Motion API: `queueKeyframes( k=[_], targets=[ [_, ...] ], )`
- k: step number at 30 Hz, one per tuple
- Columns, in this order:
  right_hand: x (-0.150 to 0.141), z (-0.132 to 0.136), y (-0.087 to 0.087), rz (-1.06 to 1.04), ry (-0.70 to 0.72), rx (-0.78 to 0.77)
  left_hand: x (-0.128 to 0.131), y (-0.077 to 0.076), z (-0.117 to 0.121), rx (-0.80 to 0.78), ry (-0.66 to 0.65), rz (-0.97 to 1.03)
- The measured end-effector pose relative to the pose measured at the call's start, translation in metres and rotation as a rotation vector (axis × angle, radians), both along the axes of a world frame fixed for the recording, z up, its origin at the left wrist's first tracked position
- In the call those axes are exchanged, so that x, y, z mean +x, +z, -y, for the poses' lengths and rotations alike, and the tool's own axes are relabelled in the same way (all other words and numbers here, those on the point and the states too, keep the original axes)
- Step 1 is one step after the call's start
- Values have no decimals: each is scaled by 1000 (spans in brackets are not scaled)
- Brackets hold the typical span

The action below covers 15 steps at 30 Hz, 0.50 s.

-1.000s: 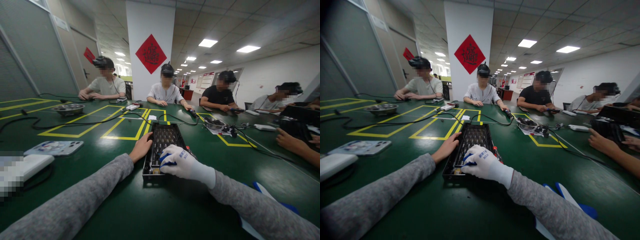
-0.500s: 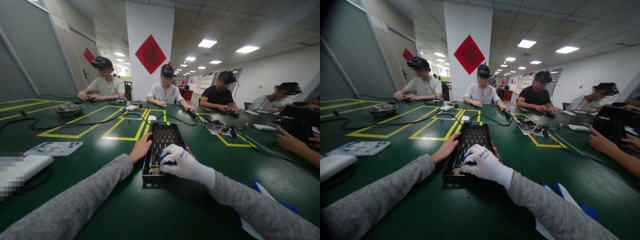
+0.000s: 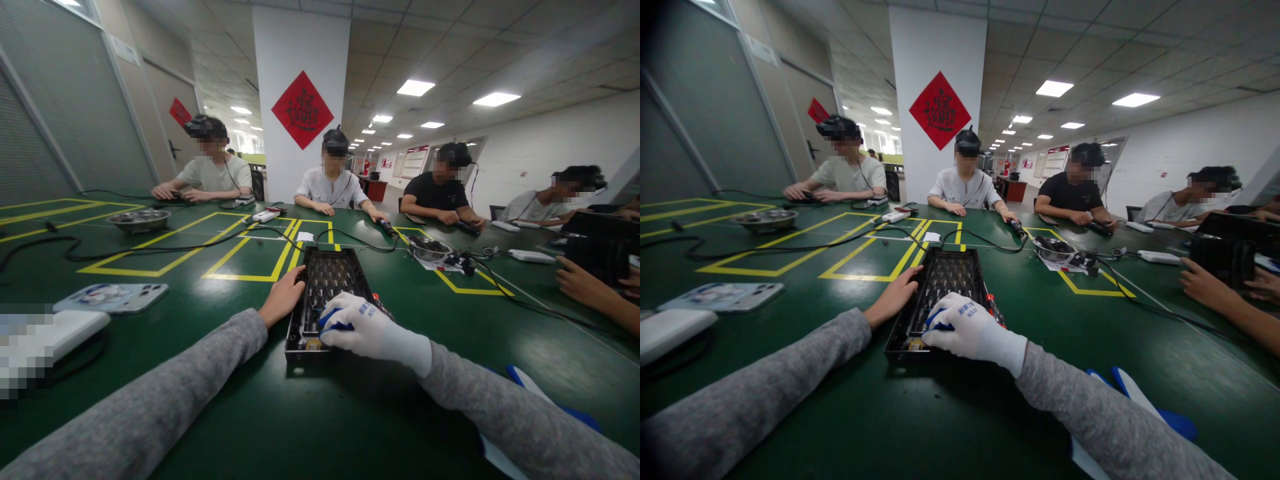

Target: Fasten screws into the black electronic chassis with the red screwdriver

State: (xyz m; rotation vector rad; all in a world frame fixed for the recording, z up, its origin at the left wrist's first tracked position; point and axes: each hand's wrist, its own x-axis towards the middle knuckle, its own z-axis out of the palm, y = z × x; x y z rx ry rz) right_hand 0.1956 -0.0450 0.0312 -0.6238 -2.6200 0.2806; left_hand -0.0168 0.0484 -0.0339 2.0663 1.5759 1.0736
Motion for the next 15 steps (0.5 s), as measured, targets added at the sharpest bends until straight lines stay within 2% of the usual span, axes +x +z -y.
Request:
queueKeyframes(
  k=[6, 15],
  targets=[
    [-2, 3, 2, 16, -66, 64, 0, -2, -2, 5, -4, 2],
    [0, 0, 1, -5, -7, 37, 0, -2, -2, 14, -6, 14]
  ],
)
